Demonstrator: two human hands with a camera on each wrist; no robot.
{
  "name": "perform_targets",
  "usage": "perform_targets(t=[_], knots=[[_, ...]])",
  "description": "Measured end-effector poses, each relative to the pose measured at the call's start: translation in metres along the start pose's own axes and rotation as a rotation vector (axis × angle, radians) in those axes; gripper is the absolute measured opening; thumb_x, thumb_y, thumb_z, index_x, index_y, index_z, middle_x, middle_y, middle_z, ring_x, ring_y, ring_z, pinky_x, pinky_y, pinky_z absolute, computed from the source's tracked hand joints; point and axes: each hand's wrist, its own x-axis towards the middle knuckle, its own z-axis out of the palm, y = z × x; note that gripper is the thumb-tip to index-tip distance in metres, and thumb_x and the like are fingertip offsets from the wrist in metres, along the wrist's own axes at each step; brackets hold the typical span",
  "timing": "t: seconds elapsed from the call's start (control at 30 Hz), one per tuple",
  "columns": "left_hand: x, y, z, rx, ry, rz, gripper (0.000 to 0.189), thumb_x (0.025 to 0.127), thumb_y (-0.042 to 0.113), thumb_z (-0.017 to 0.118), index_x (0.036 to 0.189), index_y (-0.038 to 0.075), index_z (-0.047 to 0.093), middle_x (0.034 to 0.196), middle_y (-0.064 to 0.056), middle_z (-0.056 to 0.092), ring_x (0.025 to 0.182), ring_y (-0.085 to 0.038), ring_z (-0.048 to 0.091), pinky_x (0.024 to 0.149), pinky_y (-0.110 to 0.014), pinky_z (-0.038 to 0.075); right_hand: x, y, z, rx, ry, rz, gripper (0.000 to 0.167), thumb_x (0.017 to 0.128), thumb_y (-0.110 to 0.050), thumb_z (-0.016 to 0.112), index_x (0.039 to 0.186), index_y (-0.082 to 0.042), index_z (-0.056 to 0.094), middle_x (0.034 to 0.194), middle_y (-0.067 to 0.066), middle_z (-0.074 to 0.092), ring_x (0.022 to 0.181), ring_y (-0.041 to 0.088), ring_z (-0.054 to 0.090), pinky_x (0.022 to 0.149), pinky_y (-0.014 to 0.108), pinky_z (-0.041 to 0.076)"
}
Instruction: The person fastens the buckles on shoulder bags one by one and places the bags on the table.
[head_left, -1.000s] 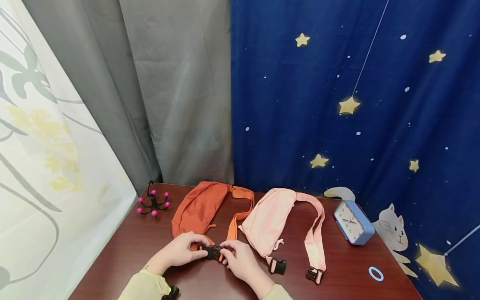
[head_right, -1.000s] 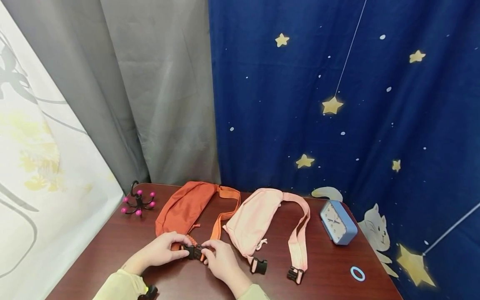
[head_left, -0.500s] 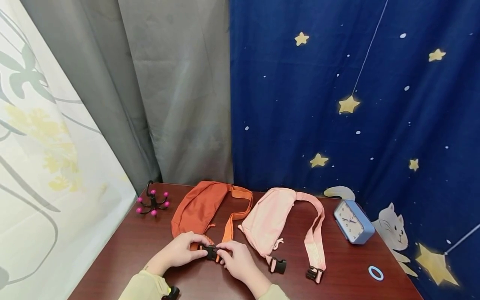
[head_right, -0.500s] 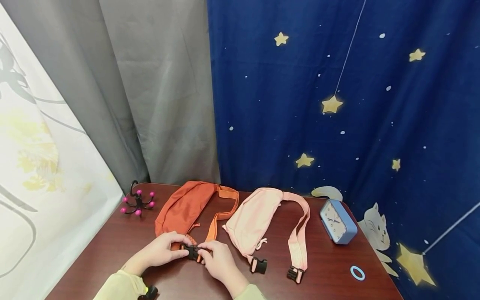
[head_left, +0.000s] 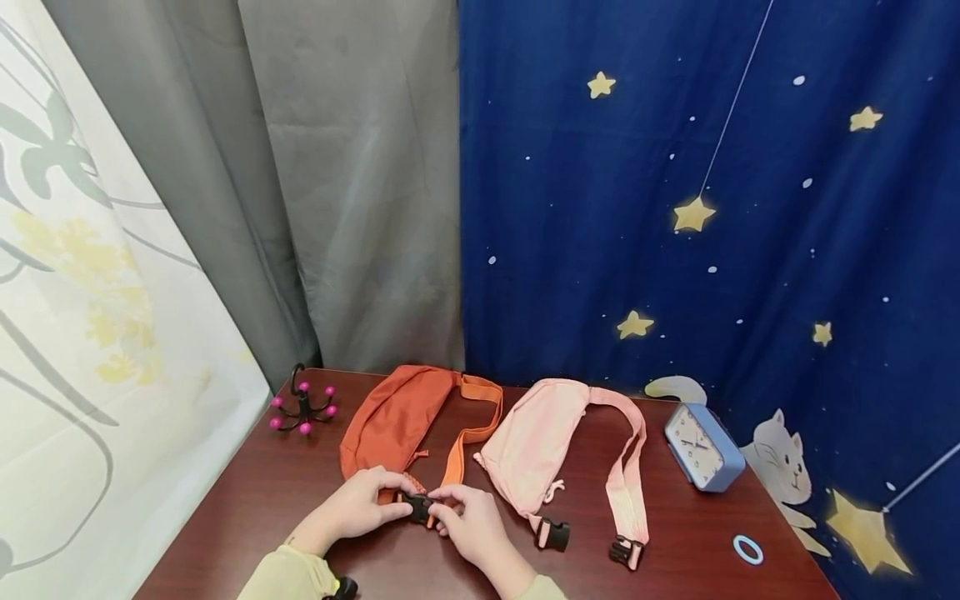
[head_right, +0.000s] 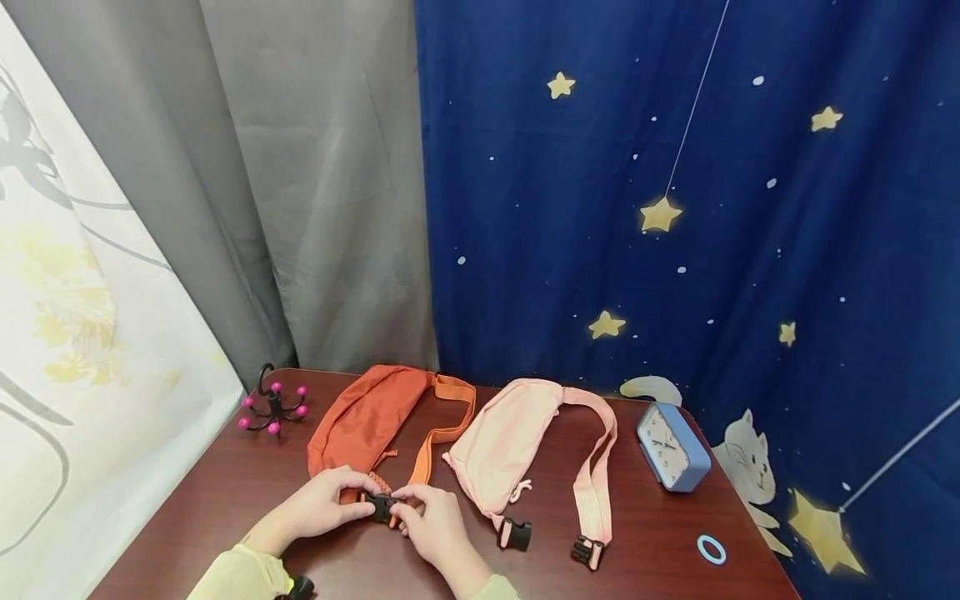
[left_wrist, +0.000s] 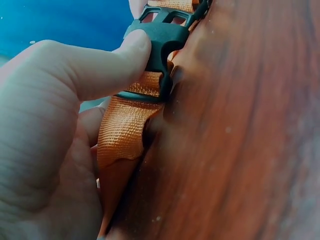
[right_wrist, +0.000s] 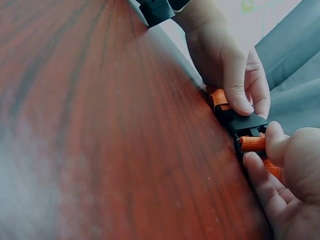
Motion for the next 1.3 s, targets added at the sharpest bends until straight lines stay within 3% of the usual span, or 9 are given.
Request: perform_targets(t=[0.33, 0.63, 0.8, 1.07, 1.3], knots=[[0.001, 0.0, -0.002, 0.006, 0.012, -0.004, 0.011, 0.097, 0.037, 0.085, 0.107, 0.039, 0.08, 0.104, 0.017, 0.076, 0.093, -0.002, 0.055, 0.078, -0.027, 0.045, 0.005, 0.0, 0.003, -0.033, 0.012, -0.016, 0.015, 0.099, -0.019, 0.082, 0.113, -0.015, 0.087, 0.082, 0.002, 0.083, 0.06, 0.002, 0.073, 0.058, 0.017, 0.058], [0.0, 0.001, -0.001, 0.002, 0.006, -0.038, 0.011, 0.096, 0.04, 0.085, 0.105, 0.04, 0.08, 0.104, 0.016, 0.074, 0.095, -0.002, 0.057, 0.078, -0.027, 0.044, 0.004, 0.009, 0.002, -0.099, -0.028, -0.097, 0.022, 0.098, -0.017, 0.084, 0.12, -0.015, 0.087, 0.103, 0.006, 0.083, 0.067, -0.003, 0.072, 0.062, 0.017, 0.058], [-0.001, -0.001, 0.001, 0.003, 0.01, -0.009, 0.011, 0.096, 0.037, 0.085, 0.106, 0.038, 0.08, 0.104, 0.017, 0.076, 0.094, -0.001, 0.058, 0.078, -0.027, 0.045, 0.005, 0.011, 0.003, -0.11, -0.034, -0.101, 0.023, 0.097, -0.017, 0.084, 0.12, -0.016, 0.087, 0.105, 0.006, 0.084, 0.067, -0.003, 0.072, 0.063, 0.016, 0.058], [-0.001, 0.0, 0.001, -0.006, 0.015, 0.004, 0.013, 0.095, 0.034, 0.086, 0.107, 0.035, 0.082, 0.104, 0.014, 0.077, 0.095, -0.002, 0.06, 0.077, -0.027, 0.045, 0.009, 0.007, 0.005, -0.059, -0.033, 0.005, 0.02, 0.096, -0.016, 0.085, 0.115, -0.016, 0.085, 0.087, -0.007, 0.083, 0.063, -0.003, 0.071, 0.06, 0.018, 0.057], [0.002, 0.001, 0.001, 0.0, 0.025, 0.026, 0.014, 0.094, 0.033, 0.087, 0.107, 0.034, 0.083, 0.102, 0.013, 0.077, 0.092, -0.003, 0.059, 0.075, -0.025, 0.044, 0.013, 0.006, 0.006, -0.024, -0.017, 0.051, 0.016, 0.095, -0.016, 0.086, 0.11, -0.017, 0.082, 0.08, -0.009, 0.082, 0.06, 0.0, 0.071, 0.06, 0.019, 0.059]])
